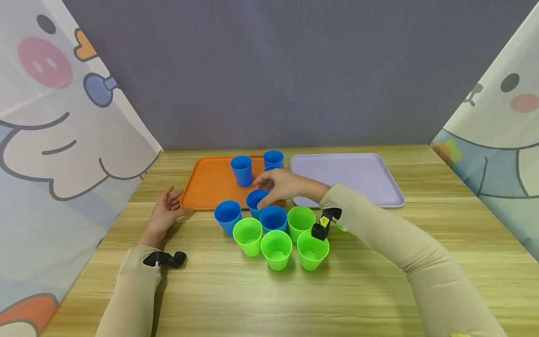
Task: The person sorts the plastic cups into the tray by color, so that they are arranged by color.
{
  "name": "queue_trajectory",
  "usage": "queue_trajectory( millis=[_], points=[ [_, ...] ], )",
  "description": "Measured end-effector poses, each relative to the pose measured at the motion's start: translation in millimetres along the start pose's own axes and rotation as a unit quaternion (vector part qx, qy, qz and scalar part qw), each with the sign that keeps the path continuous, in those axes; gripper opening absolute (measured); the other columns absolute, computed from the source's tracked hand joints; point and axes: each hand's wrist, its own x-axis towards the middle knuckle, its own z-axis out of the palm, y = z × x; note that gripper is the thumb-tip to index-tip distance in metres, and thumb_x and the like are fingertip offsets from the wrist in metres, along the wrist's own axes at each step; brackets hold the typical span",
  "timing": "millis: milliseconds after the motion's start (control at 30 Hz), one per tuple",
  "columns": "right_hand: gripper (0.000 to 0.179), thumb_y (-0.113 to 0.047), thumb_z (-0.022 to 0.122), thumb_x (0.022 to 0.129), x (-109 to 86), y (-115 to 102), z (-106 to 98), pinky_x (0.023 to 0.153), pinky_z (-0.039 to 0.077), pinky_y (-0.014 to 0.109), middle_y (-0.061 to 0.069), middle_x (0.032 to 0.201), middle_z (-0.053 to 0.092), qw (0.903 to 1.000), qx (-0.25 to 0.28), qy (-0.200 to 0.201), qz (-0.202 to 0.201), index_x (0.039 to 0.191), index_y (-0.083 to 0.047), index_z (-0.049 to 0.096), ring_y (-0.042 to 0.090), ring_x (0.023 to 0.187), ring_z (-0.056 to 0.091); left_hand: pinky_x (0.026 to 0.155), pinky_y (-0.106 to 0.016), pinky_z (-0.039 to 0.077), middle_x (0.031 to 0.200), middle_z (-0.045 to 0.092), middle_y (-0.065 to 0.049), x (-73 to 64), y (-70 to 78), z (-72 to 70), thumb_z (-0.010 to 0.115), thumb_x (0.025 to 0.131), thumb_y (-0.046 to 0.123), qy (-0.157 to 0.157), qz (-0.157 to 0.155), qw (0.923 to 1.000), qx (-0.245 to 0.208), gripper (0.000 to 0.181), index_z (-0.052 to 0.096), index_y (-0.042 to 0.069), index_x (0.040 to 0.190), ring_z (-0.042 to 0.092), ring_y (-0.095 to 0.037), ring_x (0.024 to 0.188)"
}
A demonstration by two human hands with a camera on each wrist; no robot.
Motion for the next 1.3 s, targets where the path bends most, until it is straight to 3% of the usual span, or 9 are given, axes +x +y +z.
queue_trajectory(
  millis=[133,333,600,767,1000,1300],
  points=[
    [0.067,-0.027,0.086,0.078,1.7,0,4,0.094,0.051,0.031,0.01,0.127,0.063,0.9994,-0.032,-0.004,0.012,0.132,0.0,0.059,0.024,0.113,0.058,0.111,-0.031,0.036,0.156,0.024,-0.031,0.1,-3.1,-0.3,0.071,0.087,-0.004,0.0,0.01,0.9999,-0.005,0.102,-0.004,-0.004,0.156,0.03,-0.044,0.139],
    [0.068,-0.032,0.086,0.078,5.5,0,11,0.098,0.048,0.033,0.01,0.132,0.061,0.9982,-0.052,-0.011,0.027,0.133,-0.001,0.059,0.025,0.116,0.055,0.101,-0.018,0.04,0.155,0.027,-0.031,-1.8,-6.2,-1.7,0.079,0.084,0.007,0.004,0.03,0.9993,-0.023,0.108,-0.001,-0.006,0.156,0.037,-0.037,0.137],
    [0.066,-0.031,0.086,0.077,6.4,1,14,0.096,0.049,0.033,0.01,0.13,0.063,0.9985,-0.048,-0.004,0.025,0.13,0.0,0.061,0.024,0.113,0.056,0.113,-0.035,0.035,0.158,0.023,-0.028,1.5,-5.3,-1.9,0.068,0.089,-0.007,-0.002,-0.001,1.0,-0.004,0.101,-0.006,-0.001,0.157,0.03,-0.043,0.14],
    [0.062,-0.03,0.086,0.077,6.0,1,14,0.092,0.051,0.03,0.009,0.124,0.065,0.9986,-0.05,0.0,0.015,0.127,-0.001,0.063,0.022,0.108,0.058,0.112,-0.032,0.036,0.158,0.024,-0.027,1.8,-3.9,-1.4,0.068,0.088,-0.009,-0.001,-0.003,1.0,-0.007,0.102,-0.007,0.0,0.157,0.031,-0.043,0.14],
    [0.059,-0.028,0.087,0.075,6.3,-3,11,0.089,0.052,0.028,0.007,0.117,0.067,0.9988,-0.048,0.008,0.006,0.124,-0.002,0.066,0.019,0.103,0.06,0.115,-0.043,0.031,0.158,0.024,-0.028,2.6,-3.7,-1.7,0.068,0.088,-0.008,-0.003,0.0,1.0,-0.005,0.102,-0.007,-0.001,0.157,0.03,-0.043,0.141],
    [0.061,-0.025,0.087,0.075,15.1,-15,3,0.09,0.052,0.026,0.009,0.119,0.069,0.9987,-0.043,0.017,-0.021,0.125,0.002,0.065,0.02,0.105,0.061,0.114,-0.037,0.035,0.158,0.023,-0.028,2.5,-3.6,-1.2,0.067,0.088,-0.009,-0.001,-0.001,0.9999,-0.012,0.102,-0.008,-0.001,0.157,0.03,-0.044,0.141]
  ],
)
